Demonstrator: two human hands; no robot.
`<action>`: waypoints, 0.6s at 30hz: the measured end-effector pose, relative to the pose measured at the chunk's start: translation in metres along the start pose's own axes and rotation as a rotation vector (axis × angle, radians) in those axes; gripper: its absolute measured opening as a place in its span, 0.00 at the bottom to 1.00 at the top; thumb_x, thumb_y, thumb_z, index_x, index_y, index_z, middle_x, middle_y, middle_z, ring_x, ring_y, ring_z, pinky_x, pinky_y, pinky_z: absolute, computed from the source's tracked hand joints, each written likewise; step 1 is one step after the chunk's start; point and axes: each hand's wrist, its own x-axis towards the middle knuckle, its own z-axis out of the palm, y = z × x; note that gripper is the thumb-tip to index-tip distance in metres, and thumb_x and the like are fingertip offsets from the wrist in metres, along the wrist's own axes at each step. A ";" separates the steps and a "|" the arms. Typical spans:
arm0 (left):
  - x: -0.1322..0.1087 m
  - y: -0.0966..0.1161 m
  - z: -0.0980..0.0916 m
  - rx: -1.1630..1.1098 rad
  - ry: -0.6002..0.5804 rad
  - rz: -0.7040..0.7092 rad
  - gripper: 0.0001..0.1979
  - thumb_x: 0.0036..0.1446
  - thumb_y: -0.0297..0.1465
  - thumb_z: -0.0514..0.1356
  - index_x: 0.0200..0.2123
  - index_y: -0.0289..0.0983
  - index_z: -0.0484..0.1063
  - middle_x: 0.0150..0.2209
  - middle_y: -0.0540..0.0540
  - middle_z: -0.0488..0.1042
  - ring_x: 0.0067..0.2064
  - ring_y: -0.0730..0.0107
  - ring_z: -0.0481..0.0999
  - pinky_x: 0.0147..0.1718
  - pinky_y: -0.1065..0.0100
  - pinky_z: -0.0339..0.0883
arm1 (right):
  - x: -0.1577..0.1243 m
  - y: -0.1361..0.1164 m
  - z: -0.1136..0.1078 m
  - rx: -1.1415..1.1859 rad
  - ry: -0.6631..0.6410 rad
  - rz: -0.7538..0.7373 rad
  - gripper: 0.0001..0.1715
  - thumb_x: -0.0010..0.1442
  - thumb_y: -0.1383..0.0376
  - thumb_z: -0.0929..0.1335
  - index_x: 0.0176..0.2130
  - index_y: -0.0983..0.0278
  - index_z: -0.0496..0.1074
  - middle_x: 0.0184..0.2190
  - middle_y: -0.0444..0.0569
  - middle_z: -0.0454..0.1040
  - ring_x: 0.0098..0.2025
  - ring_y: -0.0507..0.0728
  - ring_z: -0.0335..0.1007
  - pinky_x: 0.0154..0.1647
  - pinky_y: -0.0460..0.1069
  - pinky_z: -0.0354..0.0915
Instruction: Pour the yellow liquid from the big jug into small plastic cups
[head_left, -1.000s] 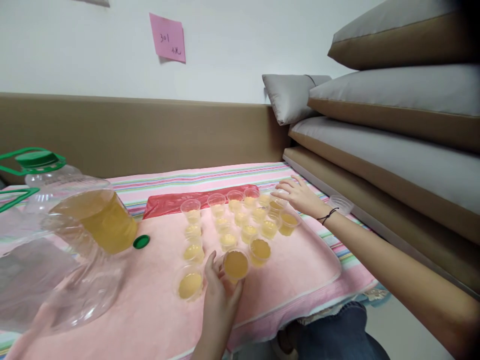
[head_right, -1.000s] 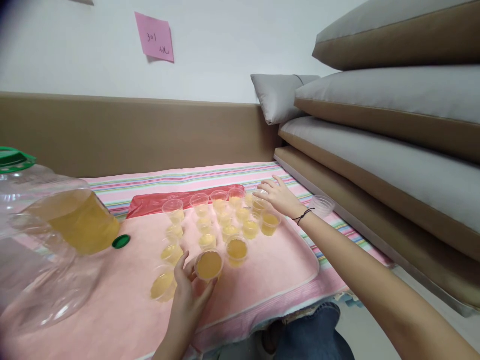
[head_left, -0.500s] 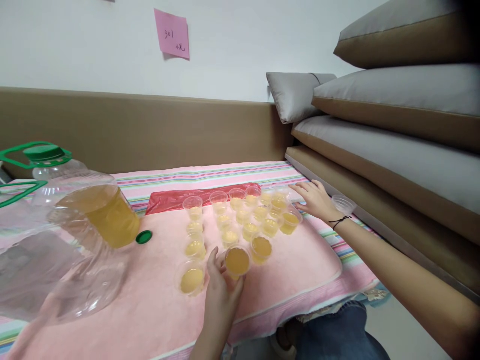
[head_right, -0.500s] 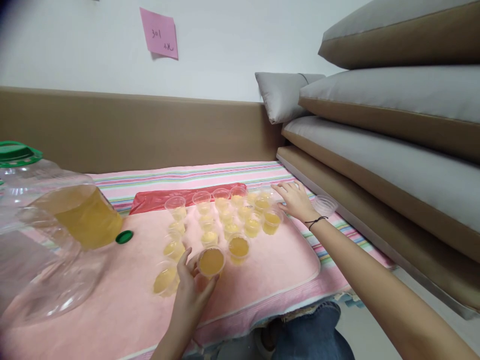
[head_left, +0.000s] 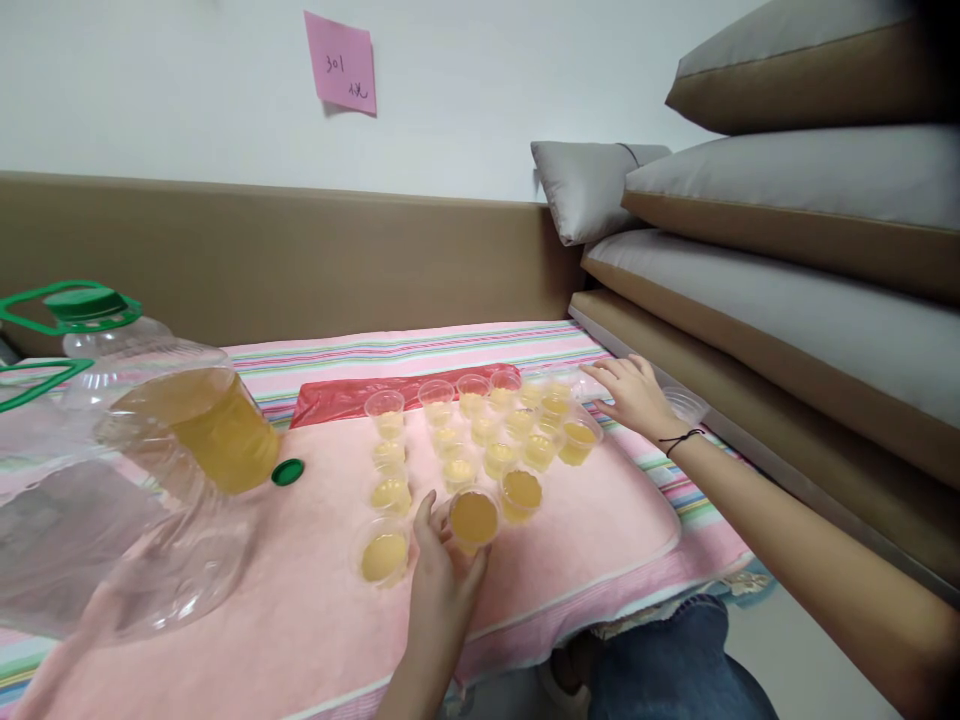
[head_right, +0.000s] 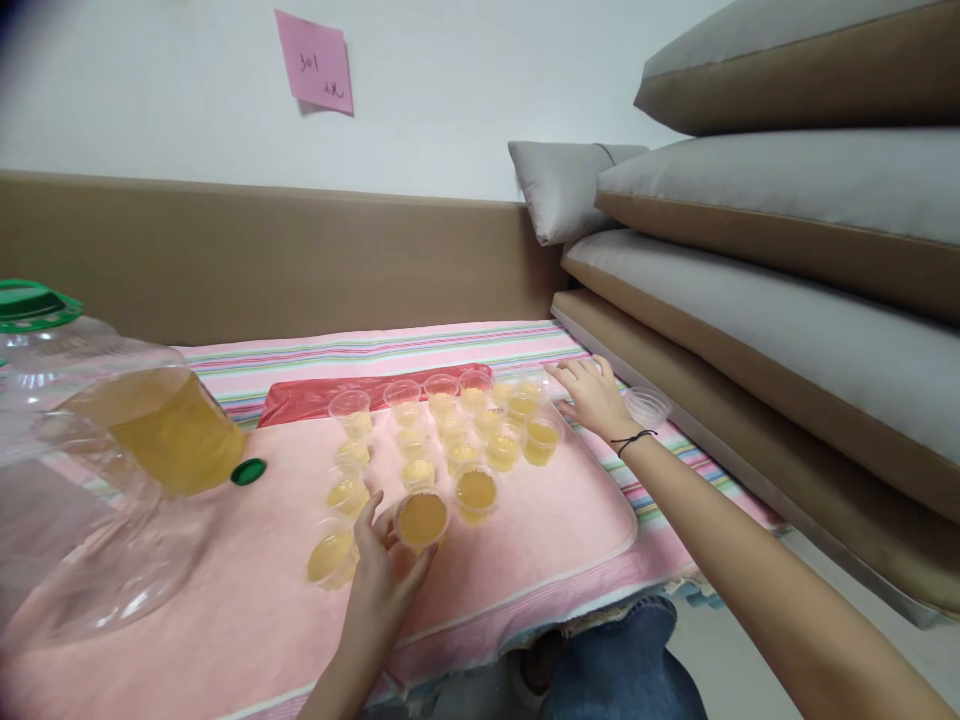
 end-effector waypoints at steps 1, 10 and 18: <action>0.000 0.000 0.000 0.002 -0.003 0.000 0.38 0.53 0.36 0.61 0.62 0.40 0.45 0.56 0.35 0.70 0.54 0.55 0.74 0.53 0.49 0.67 | 0.002 -0.001 -0.002 -0.005 0.004 0.003 0.32 0.57 0.67 0.66 0.60 0.59 0.63 0.52 0.57 0.73 0.51 0.68 0.66 0.57 0.67 0.51; 0.000 0.002 -0.001 0.016 -0.021 0.004 0.38 0.54 0.37 0.60 0.62 0.39 0.43 0.57 0.33 0.68 0.57 0.55 0.72 0.55 0.49 0.65 | 0.028 -0.020 -0.026 -0.024 0.163 0.038 0.33 0.55 0.75 0.64 0.58 0.56 0.66 0.52 0.53 0.73 0.55 0.66 0.63 0.62 0.69 0.45; 0.002 0.000 -0.001 0.054 -0.048 0.016 0.37 0.56 0.37 0.59 0.62 0.37 0.41 0.57 0.31 0.67 0.57 0.55 0.72 0.56 0.48 0.64 | 0.035 -0.030 -0.015 -0.111 0.021 -0.170 0.33 0.55 0.80 0.60 0.55 0.58 0.69 0.50 0.53 0.75 0.54 0.64 0.63 0.63 0.67 0.46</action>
